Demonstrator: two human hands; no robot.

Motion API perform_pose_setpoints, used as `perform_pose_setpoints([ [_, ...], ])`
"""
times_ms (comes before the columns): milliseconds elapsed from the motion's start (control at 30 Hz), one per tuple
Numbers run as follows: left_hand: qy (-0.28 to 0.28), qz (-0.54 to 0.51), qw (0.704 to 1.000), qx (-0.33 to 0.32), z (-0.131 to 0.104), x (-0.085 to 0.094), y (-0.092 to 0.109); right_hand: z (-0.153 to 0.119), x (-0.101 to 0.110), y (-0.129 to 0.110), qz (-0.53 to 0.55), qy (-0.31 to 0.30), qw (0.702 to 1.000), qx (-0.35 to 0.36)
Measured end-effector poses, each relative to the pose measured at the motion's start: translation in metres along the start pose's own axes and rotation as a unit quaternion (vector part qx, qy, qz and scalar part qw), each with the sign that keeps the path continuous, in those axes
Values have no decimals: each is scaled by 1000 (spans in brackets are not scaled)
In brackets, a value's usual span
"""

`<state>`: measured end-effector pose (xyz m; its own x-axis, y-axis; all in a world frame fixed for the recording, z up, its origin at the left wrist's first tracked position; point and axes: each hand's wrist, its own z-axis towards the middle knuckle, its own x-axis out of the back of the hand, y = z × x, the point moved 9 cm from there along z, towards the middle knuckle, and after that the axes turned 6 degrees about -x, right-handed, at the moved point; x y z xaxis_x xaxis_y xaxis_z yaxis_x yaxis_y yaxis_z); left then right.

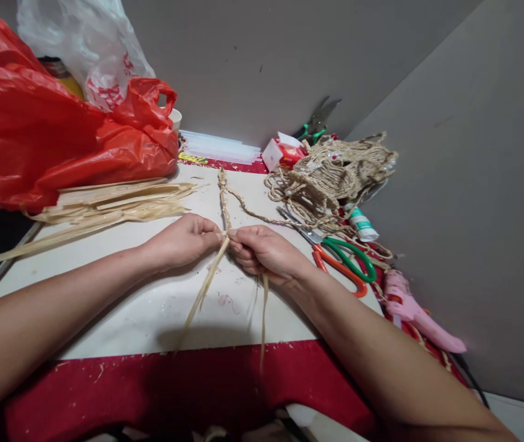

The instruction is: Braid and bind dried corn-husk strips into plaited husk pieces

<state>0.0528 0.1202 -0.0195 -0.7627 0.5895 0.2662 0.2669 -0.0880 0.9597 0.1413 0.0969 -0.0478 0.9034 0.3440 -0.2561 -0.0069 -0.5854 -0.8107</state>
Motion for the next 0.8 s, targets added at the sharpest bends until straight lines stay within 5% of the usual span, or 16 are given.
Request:
perform_pose_setpoints([
  [167,21,115,993,-30,-4,11,13,0,7,0,-36,70,997,15],
  [300,9,218,974,-63,-14,-6,28,-2,0,1,-13,68,997,30],
  [600,-54,518,847,-102,-28,-45,22,-4,-8,6,29,56,998,18],
  [700,-77,506,851,-119,-31,-47,26,-4,-8,6,23,42,999,9],
  [800,-42,436,892,-114,-28,-29,37,-3,-7,4,45,17,999,6],
])
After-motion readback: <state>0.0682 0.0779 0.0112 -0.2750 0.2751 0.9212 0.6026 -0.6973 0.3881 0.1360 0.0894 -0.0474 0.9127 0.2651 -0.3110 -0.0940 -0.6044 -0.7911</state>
